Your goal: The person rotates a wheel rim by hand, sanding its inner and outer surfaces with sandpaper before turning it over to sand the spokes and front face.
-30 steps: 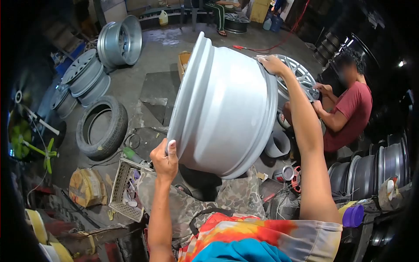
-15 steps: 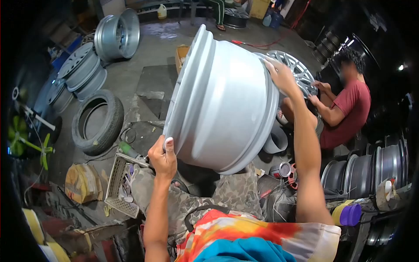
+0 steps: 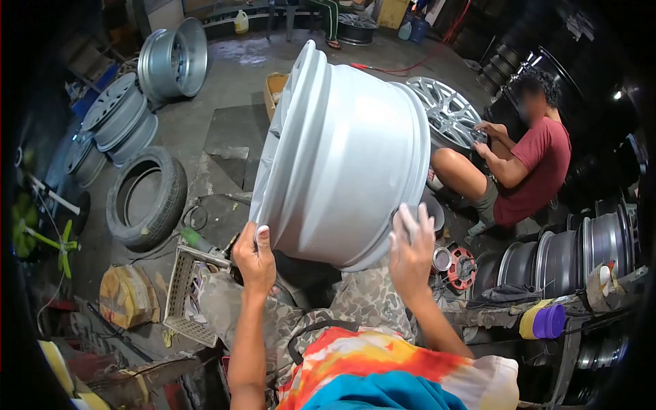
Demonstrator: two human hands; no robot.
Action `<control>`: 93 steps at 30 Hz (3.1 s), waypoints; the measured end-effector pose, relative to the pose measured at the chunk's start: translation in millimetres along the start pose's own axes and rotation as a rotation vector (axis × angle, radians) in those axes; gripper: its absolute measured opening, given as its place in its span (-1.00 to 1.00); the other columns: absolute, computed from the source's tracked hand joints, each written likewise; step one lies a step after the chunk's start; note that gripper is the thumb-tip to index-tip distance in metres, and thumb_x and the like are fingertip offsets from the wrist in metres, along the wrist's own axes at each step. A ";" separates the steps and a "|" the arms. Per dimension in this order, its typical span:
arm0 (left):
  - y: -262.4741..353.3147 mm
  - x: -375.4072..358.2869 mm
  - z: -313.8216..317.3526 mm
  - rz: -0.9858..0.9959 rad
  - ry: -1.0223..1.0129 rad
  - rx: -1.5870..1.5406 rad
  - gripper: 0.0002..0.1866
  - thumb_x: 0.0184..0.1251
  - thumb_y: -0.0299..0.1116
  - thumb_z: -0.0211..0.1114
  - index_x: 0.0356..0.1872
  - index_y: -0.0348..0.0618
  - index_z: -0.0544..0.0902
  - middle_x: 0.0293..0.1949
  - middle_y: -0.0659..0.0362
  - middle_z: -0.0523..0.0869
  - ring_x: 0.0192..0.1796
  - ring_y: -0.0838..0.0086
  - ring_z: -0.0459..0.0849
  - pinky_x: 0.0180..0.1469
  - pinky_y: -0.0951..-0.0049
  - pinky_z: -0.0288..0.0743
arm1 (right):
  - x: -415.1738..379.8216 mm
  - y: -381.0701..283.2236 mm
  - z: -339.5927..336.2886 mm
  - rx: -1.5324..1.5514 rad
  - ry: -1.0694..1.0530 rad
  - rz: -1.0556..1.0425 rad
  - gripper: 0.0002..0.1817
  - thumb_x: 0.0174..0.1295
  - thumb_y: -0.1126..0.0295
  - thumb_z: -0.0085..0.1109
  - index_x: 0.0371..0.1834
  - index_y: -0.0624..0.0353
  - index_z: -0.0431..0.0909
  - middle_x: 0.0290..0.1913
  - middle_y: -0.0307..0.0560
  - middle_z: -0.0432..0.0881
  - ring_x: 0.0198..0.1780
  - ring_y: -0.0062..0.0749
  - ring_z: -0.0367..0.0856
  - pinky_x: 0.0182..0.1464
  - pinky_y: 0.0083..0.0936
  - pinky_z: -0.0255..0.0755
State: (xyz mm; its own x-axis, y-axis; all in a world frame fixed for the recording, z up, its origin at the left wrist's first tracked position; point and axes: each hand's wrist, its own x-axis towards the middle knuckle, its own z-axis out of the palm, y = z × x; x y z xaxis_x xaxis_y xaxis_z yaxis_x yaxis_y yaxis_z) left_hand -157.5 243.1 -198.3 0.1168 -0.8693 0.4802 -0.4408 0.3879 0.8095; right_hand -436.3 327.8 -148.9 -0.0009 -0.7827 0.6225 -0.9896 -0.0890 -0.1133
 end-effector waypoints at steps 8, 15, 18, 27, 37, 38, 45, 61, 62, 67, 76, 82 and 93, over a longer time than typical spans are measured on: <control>1.4 -14.8 -6.2 -0.175 0.024 -0.331 -0.59 0.65 -0.14 0.09 -0.24 -0.37 0.53 -0.42 0.24 0.44 -0.35 0.55 0.32 -0.29 0.37 0.25 | 211.1 84.5 40.1 0.109 0.002 -0.112 -0.63 0.48 0.25 -0.03 -0.09 0.32 0.69 -0.02 0.29 0.70 0.17 0.26 0.59 0.34 0.09 0.32; 3.1 -3.9 -21.8 -0.252 0.007 -0.408 -0.55 0.65 -0.13 0.10 -0.15 -0.43 0.67 -0.35 0.28 0.65 -0.25 0.63 0.50 -0.12 0.58 0.40 | 263.3 5.6 96.2 0.421 0.038 0.005 -0.54 0.46 0.08 0.02 -0.25 0.30 0.72 -0.26 0.40 0.69 -0.12 0.35 0.66 0.02 0.05 0.49; 4.6 12.5 -31.7 -0.286 -0.080 -0.473 -0.50 0.67 -0.10 0.05 -0.10 -0.45 0.72 -0.28 0.19 0.76 -0.21 0.60 0.62 -0.08 0.53 0.50 | 108.8 -59.5 75.1 0.147 0.215 -0.405 -0.68 0.37 0.38 0.11 0.12 0.23 0.66 0.33 0.12 0.57 0.47 -0.09 0.41 0.51 0.06 0.14; -17.4 67.7 -35.9 -0.272 -0.303 -0.434 -0.42 0.66 -0.05 0.03 -0.31 -0.42 0.76 -0.44 0.13 0.77 -0.40 0.55 0.67 -0.25 0.48 0.55 | 175.6 83.5 40.8 -0.032 0.033 -0.126 -0.66 0.50 0.26 -0.03 0.02 0.28 0.65 -0.02 0.29 0.67 0.04 0.24 0.60 0.30 0.12 0.32; -117.4 135.8 -19.6 -0.312 -0.129 -0.025 -0.45 0.48 0.09 0.14 -0.27 -0.28 0.77 -0.34 -0.12 0.79 -0.17 0.03 0.78 -0.09 0.12 0.54 | 186.3 74.4 46.2 -0.191 0.014 -0.017 -0.56 0.57 0.24 -0.19 0.25 0.17 0.62 0.20 0.25 0.63 0.33 0.34 0.41 0.43 0.00 0.19; -134.8 137.6 -14.7 -0.322 -0.123 -0.029 -0.45 0.48 0.09 0.14 -0.27 -0.28 0.77 -0.34 -0.12 0.79 -0.17 0.03 0.78 -0.09 0.12 0.54 | 152.5 52.6 32.4 -0.170 0.107 -0.088 -0.56 0.57 0.28 -0.17 0.35 0.21 0.53 0.34 0.17 0.55 0.42 0.30 0.33 0.49 -0.01 0.10; -214.6 115.2 28.5 -0.356 -0.712 0.189 -0.35 0.30 0.21 0.31 0.03 -0.27 0.71 -0.06 -0.14 0.77 0.02 0.13 0.72 0.09 0.20 0.56 | -65.5 -34.1 -3.9 0.110 -0.227 -0.022 -0.62 0.53 0.44 -0.13 0.24 0.43 0.55 0.32 0.27 0.54 0.43 0.20 0.36 0.47 -0.07 0.17; -261.5 96.7 108.8 -0.552 -0.834 0.017 -0.21 0.45 0.19 -0.27 0.30 -0.31 0.54 0.33 -0.35 0.49 0.46 -0.13 0.39 0.45 0.08 0.19 | -128.4 -47.9 102.4 0.990 0.012 0.933 -0.42 0.63 0.05 -0.19 0.19 0.48 0.48 -0.03 0.03 0.65 0.00 -0.36 0.60 0.10 -0.40 0.50; -268.8 91.9 112.4 -0.541 -0.832 0.023 -0.21 0.45 0.19 -0.27 0.30 -0.31 0.54 0.33 -0.35 0.49 0.46 -0.13 0.39 0.45 0.08 0.19 | -134.9 -43.7 112.8 0.998 0.022 0.930 -0.42 0.63 0.05 -0.19 0.19 0.48 0.48 -0.03 0.03 0.65 0.00 -0.36 0.60 0.10 -0.40 0.50; -282.3 81.4 118.8 -0.540 -0.759 -0.082 -0.17 0.44 0.19 -0.27 0.23 -0.48 0.54 0.28 -0.46 0.48 0.43 -0.18 0.42 0.44 0.05 0.19 | -151.2 -33.0 150.1 0.747 -0.002 0.826 -0.34 0.64 -0.05 -0.30 -0.14 0.47 0.48 -0.29 0.01 0.55 -0.19 -0.32 0.45 -0.01 -0.35 0.39; -190.6 66.9 72.0 -0.681 -0.814 -0.230 0.00 0.53 0.39 -0.49 0.45 -0.43 0.34 0.44 -0.25 0.40 0.53 0.05 0.30 0.53 0.23 0.08 | -24.2 -4.7 56.4 0.621 0.109 0.559 -0.39 0.64 0.06 -0.18 -0.07 0.56 0.58 -0.28 0.01 0.70 -0.23 -0.40 0.52 -0.08 -0.35 0.45; -90.1 73.8 46.6 -0.728 -0.739 -0.291 0.02 0.51 0.45 -0.40 0.49 -0.41 0.29 0.49 -0.22 0.33 0.58 0.09 0.22 0.56 0.25 0.02 | 100.0 28.5 39.1 1.221 0.150 0.857 -0.35 0.58 -0.07 -0.08 0.17 0.45 0.56 -0.01 -0.05 0.71 -0.07 -0.49 0.67 -0.01 -0.47 0.57; -133.2 63.1 47.6 -0.616 -0.813 -0.171 -0.07 0.57 0.36 -0.40 0.45 -0.35 0.37 0.37 -0.26 0.49 0.46 0.13 0.43 0.47 0.24 0.22 | 62.0 -28.3 28.9 0.023 0.319 -0.209 -0.74 0.37 0.44 0.16 0.03 0.25 0.72 0.15 0.12 0.69 0.24 -0.02 0.62 0.36 -0.11 0.39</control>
State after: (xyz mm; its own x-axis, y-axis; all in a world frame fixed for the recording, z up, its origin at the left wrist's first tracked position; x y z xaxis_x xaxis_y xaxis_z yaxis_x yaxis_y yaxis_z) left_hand -133.8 122.0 -291.8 -0.3854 -0.8516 -0.3553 -0.3686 -0.2109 0.9053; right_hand -404.2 264.0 -129.5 0.1526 -0.5155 0.8432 -0.9696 -0.2433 0.0266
